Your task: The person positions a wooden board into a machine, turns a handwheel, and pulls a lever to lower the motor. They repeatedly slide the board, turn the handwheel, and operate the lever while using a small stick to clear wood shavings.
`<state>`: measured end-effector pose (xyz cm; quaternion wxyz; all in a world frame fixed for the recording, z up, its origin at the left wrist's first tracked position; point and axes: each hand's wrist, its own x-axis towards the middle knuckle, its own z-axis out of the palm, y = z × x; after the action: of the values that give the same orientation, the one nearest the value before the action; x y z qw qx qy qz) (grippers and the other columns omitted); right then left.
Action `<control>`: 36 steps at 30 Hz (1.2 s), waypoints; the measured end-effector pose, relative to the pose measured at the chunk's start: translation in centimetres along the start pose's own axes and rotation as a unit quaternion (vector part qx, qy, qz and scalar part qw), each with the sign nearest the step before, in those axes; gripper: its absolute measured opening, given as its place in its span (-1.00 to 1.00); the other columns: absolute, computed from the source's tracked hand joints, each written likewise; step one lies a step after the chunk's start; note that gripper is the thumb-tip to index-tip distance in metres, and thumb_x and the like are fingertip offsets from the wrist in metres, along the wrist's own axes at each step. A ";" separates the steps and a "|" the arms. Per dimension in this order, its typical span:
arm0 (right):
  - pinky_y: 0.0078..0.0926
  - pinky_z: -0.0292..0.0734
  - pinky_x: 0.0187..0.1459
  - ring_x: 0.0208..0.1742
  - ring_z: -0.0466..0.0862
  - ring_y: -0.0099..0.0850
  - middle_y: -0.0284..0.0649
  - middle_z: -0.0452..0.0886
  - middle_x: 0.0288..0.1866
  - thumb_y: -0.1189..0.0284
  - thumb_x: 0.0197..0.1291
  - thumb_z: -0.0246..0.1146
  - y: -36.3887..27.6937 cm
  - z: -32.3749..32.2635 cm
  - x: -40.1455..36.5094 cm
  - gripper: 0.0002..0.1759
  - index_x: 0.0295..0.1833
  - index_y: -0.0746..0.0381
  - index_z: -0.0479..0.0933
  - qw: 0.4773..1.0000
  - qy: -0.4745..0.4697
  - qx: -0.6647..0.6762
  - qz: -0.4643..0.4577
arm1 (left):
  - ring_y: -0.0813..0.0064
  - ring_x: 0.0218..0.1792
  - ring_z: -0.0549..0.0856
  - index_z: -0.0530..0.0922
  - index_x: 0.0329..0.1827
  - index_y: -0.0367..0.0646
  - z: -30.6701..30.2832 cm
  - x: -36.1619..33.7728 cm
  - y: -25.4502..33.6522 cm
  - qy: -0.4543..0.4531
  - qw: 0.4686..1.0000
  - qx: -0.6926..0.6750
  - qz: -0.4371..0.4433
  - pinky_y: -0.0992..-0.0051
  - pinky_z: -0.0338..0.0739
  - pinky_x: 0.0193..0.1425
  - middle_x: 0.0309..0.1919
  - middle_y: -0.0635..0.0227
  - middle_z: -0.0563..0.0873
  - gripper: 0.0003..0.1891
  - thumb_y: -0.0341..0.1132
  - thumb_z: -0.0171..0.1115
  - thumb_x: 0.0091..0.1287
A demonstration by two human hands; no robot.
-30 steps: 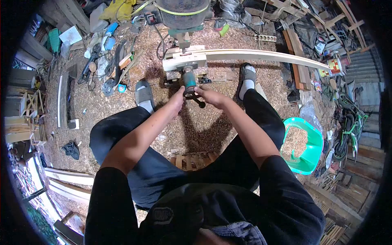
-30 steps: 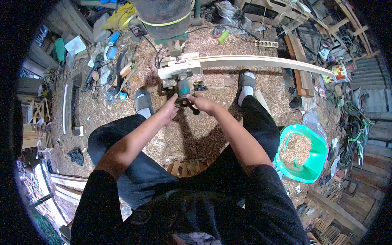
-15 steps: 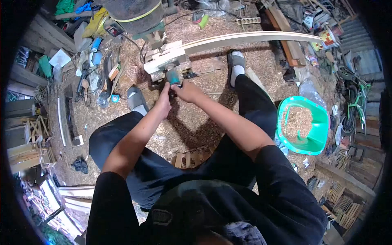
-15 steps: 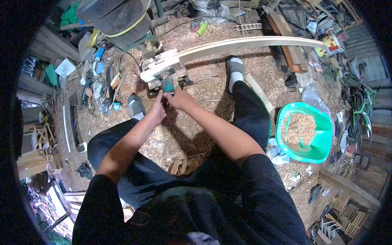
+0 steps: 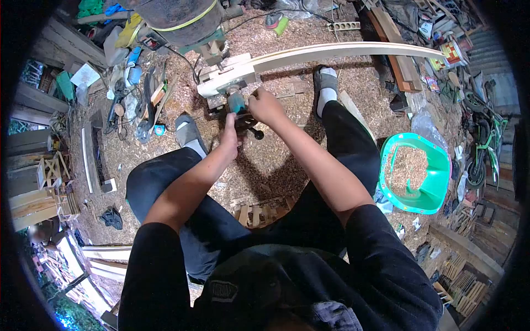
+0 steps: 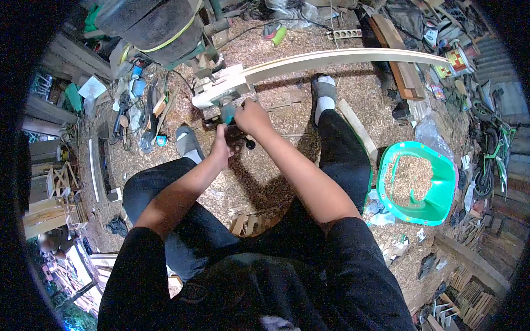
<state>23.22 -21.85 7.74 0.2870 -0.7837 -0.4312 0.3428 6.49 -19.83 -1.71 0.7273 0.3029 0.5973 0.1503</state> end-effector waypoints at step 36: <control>-0.11 0.57 0.07 -0.05 0.71 0.07 0.17 0.70 -0.09 0.16 0.23 0.21 -5.9 -10.3 -3.4 -0.53 -0.03 0.38 0.63 0.983 0.050 0.083 -0.154 | 0.33 -0.07 0.63 0.11 0.25 -0.10 9.1 2.2 -2.8 0.296 0.843 -0.295 0.339 0.28 0.61 -0.07 0.07 -0.02 0.53 -0.32 -0.29 0.43 0.26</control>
<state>27.07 -23.67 19.32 0.4220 -0.6977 -0.5014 0.2894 15.38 -23.09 -4.19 0.4747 0.1994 0.5715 0.6390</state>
